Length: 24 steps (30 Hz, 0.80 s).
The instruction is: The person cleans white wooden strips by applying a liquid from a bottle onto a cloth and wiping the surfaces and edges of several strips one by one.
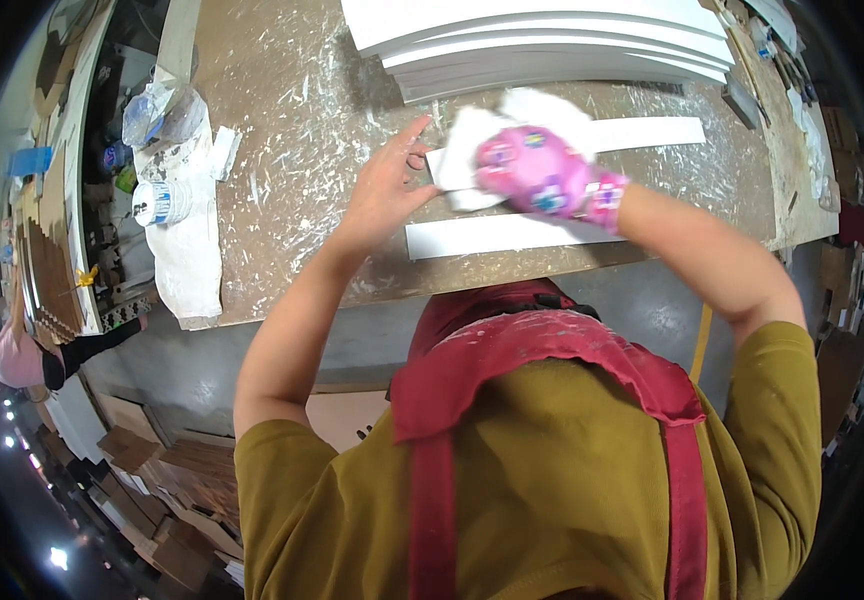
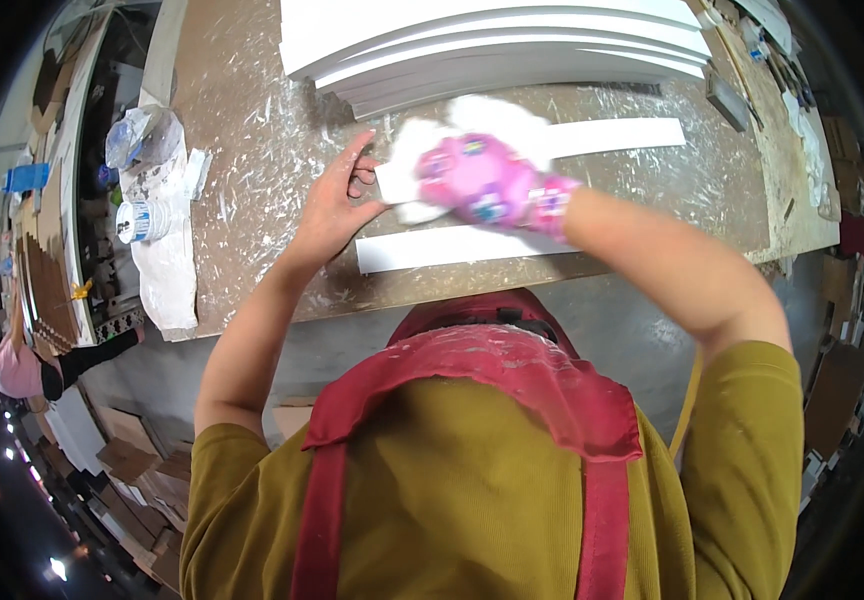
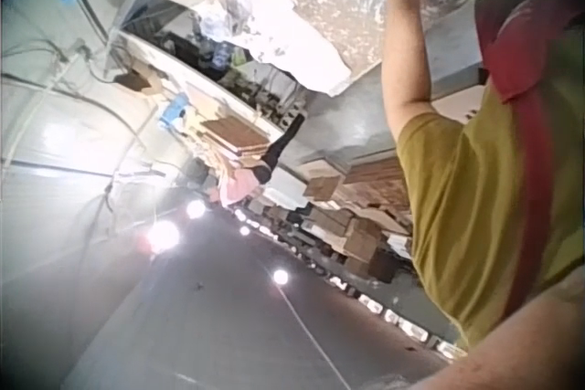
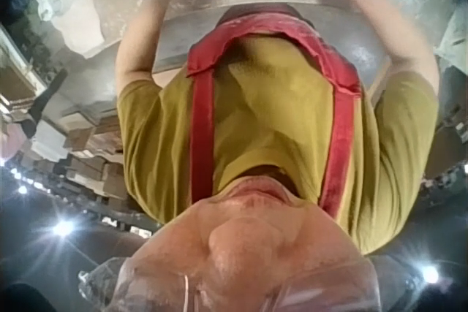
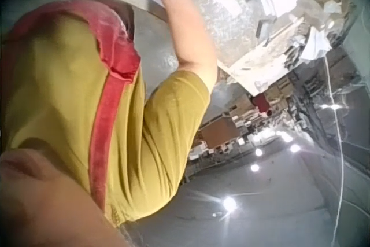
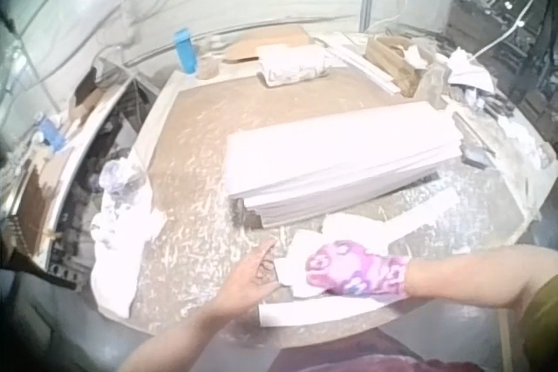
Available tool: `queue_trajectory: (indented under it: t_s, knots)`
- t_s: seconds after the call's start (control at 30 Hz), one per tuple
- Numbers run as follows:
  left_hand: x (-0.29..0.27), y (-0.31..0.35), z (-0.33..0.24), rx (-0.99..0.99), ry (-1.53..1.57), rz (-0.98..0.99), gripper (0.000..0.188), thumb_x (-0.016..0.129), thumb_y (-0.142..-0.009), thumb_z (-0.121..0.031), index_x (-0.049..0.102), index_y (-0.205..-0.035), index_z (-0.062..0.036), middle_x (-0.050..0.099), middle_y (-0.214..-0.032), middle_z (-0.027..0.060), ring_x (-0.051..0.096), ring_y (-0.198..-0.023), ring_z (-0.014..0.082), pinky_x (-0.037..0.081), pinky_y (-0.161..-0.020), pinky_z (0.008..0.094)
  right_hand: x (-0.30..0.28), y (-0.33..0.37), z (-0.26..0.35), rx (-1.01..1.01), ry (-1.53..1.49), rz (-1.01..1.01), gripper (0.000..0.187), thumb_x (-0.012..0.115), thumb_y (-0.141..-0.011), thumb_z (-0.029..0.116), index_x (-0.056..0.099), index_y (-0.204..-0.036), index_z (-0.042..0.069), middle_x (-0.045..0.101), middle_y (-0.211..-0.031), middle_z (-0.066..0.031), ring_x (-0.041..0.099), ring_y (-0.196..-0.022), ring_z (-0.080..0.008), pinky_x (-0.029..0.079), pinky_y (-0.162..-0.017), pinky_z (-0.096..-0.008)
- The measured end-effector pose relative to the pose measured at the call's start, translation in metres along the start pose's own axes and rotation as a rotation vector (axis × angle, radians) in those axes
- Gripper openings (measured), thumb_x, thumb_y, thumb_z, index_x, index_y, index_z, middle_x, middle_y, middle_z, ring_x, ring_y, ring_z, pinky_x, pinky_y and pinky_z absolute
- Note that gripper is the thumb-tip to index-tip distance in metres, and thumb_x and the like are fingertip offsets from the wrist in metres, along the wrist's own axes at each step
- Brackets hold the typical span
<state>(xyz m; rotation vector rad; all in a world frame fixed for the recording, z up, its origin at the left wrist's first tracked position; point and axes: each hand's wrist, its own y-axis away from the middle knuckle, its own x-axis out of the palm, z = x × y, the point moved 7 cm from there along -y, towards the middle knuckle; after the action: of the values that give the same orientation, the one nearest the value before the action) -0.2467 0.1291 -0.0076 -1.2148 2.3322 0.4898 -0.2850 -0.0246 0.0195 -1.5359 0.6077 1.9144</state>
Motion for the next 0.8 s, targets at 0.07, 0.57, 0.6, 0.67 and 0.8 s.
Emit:
queue_trajectory:
  t_s: [0.07, 0.57, 0.6, 0.67, 0.8]
  knots:
    - [-0.003, 0.004, -0.003, 0.0, 0.016, -0.016, 0.078, 0.076, -0.069, -0.012, 0.038, -0.137, -0.0122, 0.058, -0.107, 0.0081, 0.054, -0.089, 0.0165, 0.044, -0.078, 0.028, -0.006, 0.053, -0.048, 0.17, 0.127, 0.085, 0.024, 0.05, -0.087, 0.026, 0.055, -0.109, 0.016, 0.059, -0.109, -0.0049, 0.06, -0.095, -0.0163, 0.049, -0.09, -0.0349]
    - [0.102, -0.064, -0.115, 0.378, -0.595, 0.092, 0.066, 0.074, -0.071, -0.028, 0.047, -0.126, -0.0058, 0.051, -0.11, 0.0174, 0.049, -0.103, 0.0357, 0.04, -0.089, 0.0428, -0.099, 0.349, -0.111, 0.973, 0.14, -0.361, 0.034, 0.057, -0.077, 0.004, 0.057, -0.11, 0.006, 0.058, -0.104, -0.0154, 0.055, -0.102, -0.0336, 0.044, -0.089, -0.039]
    - [0.107, -0.072, -0.116, 0.399, -0.601, 0.104, 0.066, 0.074, -0.071, -0.028, 0.047, -0.126, -0.0058, 0.051, -0.11, 0.0174, 0.049, -0.103, 0.0357, 0.04, -0.089, 0.0428, -0.094, 0.353, -0.103, 0.99, 0.094, -0.335, 0.033, 0.057, -0.076, 0.004, 0.057, -0.109, 0.005, 0.058, -0.104, -0.0156, 0.055, -0.102, -0.0331, 0.045, -0.089, -0.0387]
    - [0.105, -0.088, -0.113, 0.415, -0.461, 0.172, 0.064, 0.072, -0.075, -0.026, 0.044, -0.13, -0.0089, 0.054, -0.11, 0.0183, 0.052, -0.102, 0.034, 0.042, -0.088, 0.0405, -0.09, 0.367, -0.084, 1.0, 0.1, -0.399, 0.031, 0.056, -0.076, 0.003, 0.058, -0.107, 0.003, 0.058, -0.103, -0.0155, 0.056, -0.101, -0.0317, 0.045, -0.088, -0.0365]
    - [0.094, -0.102, -0.122, 0.227, -0.477, 0.358, 0.037, 0.056, -0.089, -0.026, 0.05, -0.117, -0.0034, 0.06, -0.093, 0.0231, 0.058, -0.086, 0.0385, 0.045, -0.076, 0.0406, -0.072, 0.413, -0.075, 1.116, -0.237, -0.619, 0.029, 0.051, -0.077, 0.004, 0.058, -0.104, 0.0, 0.059, -0.101, -0.0177, 0.056, -0.1, -0.0333, 0.043, -0.091, -0.036]
